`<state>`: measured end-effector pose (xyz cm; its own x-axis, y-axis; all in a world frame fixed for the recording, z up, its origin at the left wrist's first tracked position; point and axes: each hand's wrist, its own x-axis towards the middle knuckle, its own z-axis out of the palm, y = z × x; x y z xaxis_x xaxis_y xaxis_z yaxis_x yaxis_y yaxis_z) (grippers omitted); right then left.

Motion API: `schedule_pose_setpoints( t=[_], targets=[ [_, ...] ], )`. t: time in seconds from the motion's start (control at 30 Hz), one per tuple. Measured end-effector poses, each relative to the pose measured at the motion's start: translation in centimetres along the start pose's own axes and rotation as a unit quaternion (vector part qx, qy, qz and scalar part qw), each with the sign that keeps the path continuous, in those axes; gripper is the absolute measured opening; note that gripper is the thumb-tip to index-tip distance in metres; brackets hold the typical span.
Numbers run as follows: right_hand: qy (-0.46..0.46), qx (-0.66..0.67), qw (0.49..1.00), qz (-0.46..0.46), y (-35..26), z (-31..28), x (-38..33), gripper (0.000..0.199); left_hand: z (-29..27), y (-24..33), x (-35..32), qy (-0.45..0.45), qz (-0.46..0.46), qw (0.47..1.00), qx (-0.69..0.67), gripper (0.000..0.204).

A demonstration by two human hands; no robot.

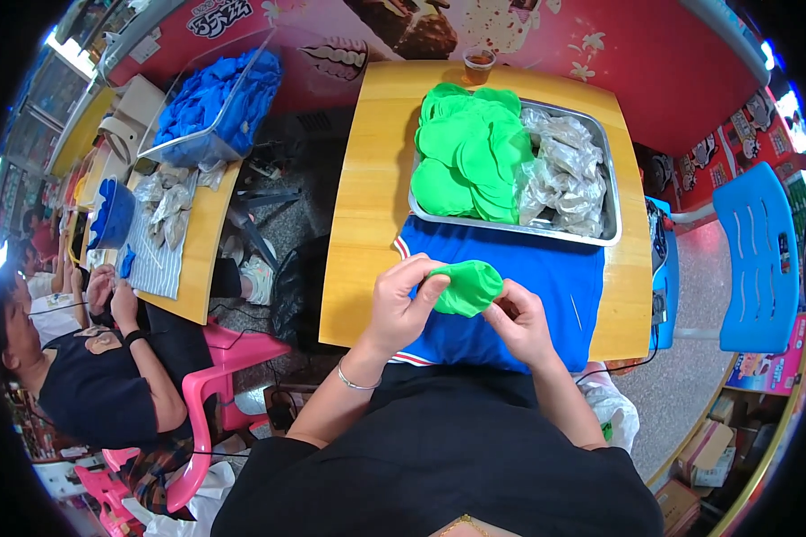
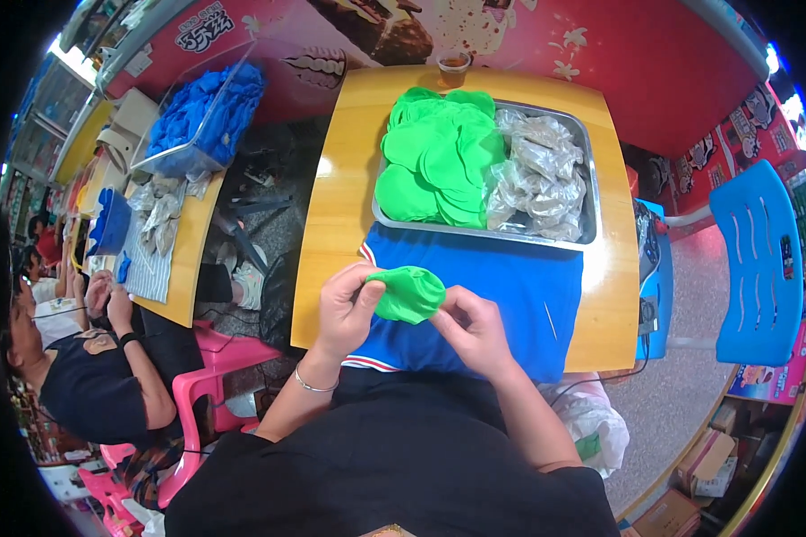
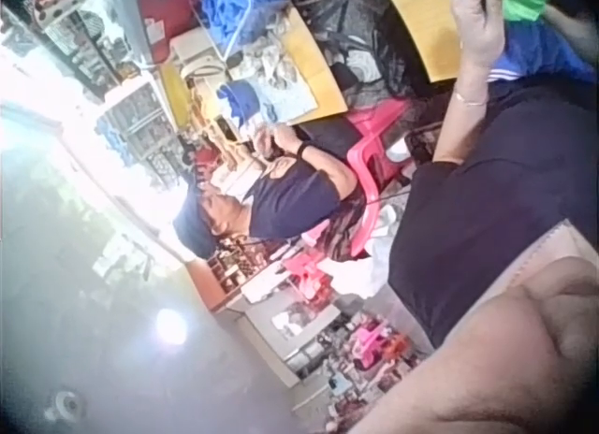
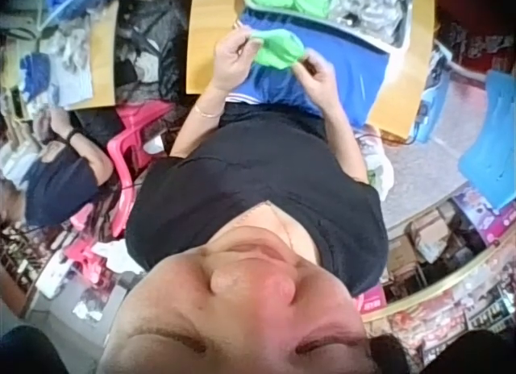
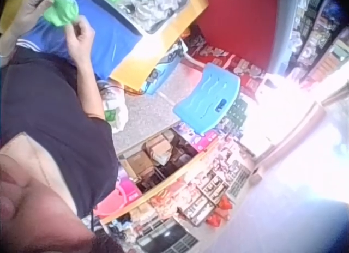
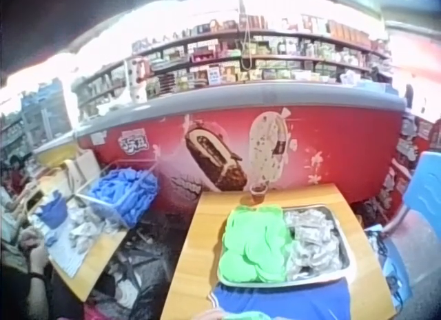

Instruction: Manually stuffing and wrapping green fabric circles to create small decorative components.

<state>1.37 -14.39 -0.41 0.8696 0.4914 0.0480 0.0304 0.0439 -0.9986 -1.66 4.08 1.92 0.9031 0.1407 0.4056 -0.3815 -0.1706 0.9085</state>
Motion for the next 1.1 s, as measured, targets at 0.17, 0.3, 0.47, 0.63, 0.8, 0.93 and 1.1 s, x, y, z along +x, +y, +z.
schedule_pose_setpoints(
  t=[0.17, 0.3, 0.47, 0.63, 0.8, 0.93, 1.1],
  targets=[
    [0.013, 0.093, 0.995, 0.042, -0.4, -0.3, -0.4, 0.006, 0.2, -0.3, -0.8, 0.037, -0.041, 0.998, -0.044, 0.022],
    [0.017, 0.173, 0.984, 0.044, -0.3, -0.8, -0.4, 0.005, 1.0, -0.3, -1.6, 0.035, -0.117, 0.985, -0.121, 0.018],
    [0.026, 0.035, 0.999, 0.016, -1.0, -0.8, -0.3, 0.005, 1.6, 0.8, -0.2, 0.079, -0.044, 0.991, -0.094, 0.017],
    [-0.003, -0.102, 0.995, -0.004, -1.7, -1.0, -0.1, 0.006, -0.4, 0.9, 0.0, -0.016, -0.028, 0.999, 0.014, 0.018],
    [0.000, 0.069, 0.997, 0.023, -1.2, -0.9, -0.2, 0.006, -0.3, 1.0, -0.2, -0.018, -0.002, 1.000, 0.002, 0.019],
    [0.003, 0.130, 0.990, 0.045, -0.3, -1.2, -0.6, 0.007, -0.6, 1.3, -0.1, -0.022, -0.023, 0.999, -0.021, 0.018],
    [-0.017, -0.058, 0.997, -0.039, -1.8, -1.1, 0.0, 0.008, -0.8, 1.4, 0.0, -0.053, -0.067, 0.994, -0.068, 0.015]
  ],
)
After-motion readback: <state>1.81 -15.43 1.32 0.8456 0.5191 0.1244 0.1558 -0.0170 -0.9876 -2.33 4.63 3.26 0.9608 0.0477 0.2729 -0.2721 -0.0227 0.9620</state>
